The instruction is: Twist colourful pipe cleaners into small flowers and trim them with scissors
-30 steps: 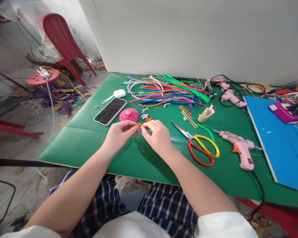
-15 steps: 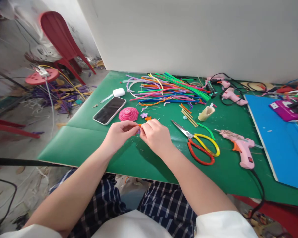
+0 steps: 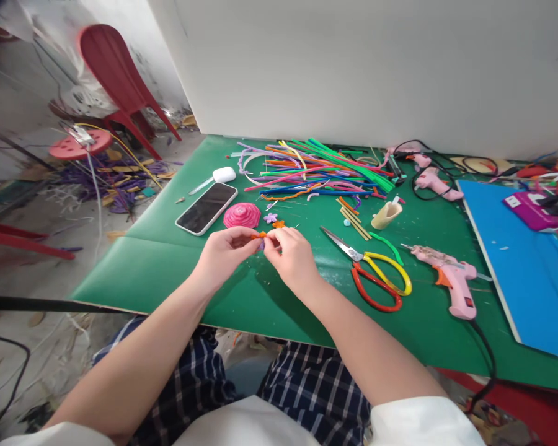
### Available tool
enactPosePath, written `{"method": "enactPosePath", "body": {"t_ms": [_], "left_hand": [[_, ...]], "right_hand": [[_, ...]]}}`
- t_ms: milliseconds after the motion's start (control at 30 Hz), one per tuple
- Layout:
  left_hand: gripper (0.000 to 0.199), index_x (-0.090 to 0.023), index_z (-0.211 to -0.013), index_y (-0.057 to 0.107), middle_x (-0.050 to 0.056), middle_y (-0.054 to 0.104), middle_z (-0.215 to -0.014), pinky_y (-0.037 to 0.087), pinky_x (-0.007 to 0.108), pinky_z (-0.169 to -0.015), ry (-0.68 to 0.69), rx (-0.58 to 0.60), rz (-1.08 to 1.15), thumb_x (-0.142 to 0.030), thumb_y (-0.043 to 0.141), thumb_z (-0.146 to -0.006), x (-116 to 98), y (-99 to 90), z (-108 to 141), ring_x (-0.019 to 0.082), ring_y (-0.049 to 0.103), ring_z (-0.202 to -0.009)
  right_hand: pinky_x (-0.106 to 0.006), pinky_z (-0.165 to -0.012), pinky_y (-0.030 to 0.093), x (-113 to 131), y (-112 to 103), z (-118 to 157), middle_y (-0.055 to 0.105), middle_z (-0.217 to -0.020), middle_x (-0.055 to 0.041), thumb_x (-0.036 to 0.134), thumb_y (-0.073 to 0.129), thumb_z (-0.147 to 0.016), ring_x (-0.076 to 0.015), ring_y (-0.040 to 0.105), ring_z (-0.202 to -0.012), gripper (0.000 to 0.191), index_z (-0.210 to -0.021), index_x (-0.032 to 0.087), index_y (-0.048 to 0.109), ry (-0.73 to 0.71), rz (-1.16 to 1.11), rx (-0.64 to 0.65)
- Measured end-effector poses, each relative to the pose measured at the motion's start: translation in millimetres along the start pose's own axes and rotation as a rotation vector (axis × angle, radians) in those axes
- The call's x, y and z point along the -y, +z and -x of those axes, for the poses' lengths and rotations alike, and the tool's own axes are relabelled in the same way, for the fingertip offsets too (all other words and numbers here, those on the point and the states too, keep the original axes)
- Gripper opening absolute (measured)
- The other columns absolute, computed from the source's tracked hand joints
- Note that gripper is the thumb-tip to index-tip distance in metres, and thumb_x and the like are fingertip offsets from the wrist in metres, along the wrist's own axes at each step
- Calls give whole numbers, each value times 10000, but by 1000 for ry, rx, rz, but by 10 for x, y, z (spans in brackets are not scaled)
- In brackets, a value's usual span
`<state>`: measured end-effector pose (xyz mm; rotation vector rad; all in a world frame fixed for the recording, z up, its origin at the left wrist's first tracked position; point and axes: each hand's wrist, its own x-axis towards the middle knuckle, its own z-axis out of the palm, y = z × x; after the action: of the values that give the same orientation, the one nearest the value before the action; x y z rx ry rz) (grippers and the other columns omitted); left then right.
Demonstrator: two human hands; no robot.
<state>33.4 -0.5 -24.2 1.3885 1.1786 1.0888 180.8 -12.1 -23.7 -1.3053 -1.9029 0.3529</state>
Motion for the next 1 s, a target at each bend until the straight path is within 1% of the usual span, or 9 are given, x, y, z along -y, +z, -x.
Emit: {"method": "enactPosePath", "body": {"t_ms": [100,233,300,367,533,633,767,933,1000], "left_hand": [[207,-150,-756,654,33,677,-725,491,267,-652,1,-10,35,-318,682,-640,10,-1,-4,158,623,-675],[195,-151,-764,654,28,676,-721,494,265,-653,14,-16,-9,-312,669,-655,13,0,2,156,625,-672],[184,-154,-770,656,23,676,-718,493,256,-648,18,-18,-41,-303,663,-663,12,5,10,150,625,-667],[180,-156,-779,657,19,677,-720,491,250,-646,25,-24,-51,-297,660,-668,13,14,17,147,625,-669],[189,-155,-785,655,24,675,-725,484,252,-637,27,-44,2,-303,660,-669,16,46,31,152,624,-675],[190,-157,-770,655,23,672,-718,479,253,-623,14,-56,34,-312,669,-661,8,68,42,150,618,-660],[207,-160,-773,653,19,672,-722,482,257,-637,-18,-74,99,-313,695,-640,-12,86,49,148,620,-667],[235,-146,-770,629,13,662,-683,496,273,-665,-75,-84,257,-320,704,-630,-47,81,34,138,618,-648],[245,-141,-770,617,10,659,-683,495,271,-663,-90,-91,307,-316,709,-625,-60,77,30,127,611,-633]], "right_hand": [[-286,-644,454,-4,-22,-10,611,-724,-33,220,474,-828,-165,554,-694,140,-741,205,582,-26,5,-10],[-309,-690,442,-4,-37,-19,618,-717,-48,206,463,-828,-183,545,-723,153,-727,202,578,-127,168,-23],[-309,-687,435,-2,-31,-19,613,-700,-51,192,456,-824,-190,539,-725,160,-712,203,570,-147,224,-14],[-309,-675,430,1,-16,-16,604,-679,-48,176,454,-819,-189,532,-704,159,-704,199,561,-147,228,-29],[-307,-691,442,10,30,6,615,-697,-41,169,473,-805,-183,556,-715,117,-725,196,553,-60,104,-117],[-310,-692,457,19,45,18,620,-717,-39,184,475,-804,-181,572,-720,110,-736,201,560,9,27,-139],[-317,-693,478,20,37,10,634,-747,-49,217,481,-808,-182,591,-728,117,-755,191,582,91,-87,-113],[-306,-691,489,18,-30,-33,669,-827,-41,316,496,-823,-174,619,-765,171,-824,201,623,200,-296,-84],[-298,-677,485,23,-56,-45,677,-825,-40,341,512,-814,-172,623,-756,188,-824,197,633,240,-340,-68]]}}
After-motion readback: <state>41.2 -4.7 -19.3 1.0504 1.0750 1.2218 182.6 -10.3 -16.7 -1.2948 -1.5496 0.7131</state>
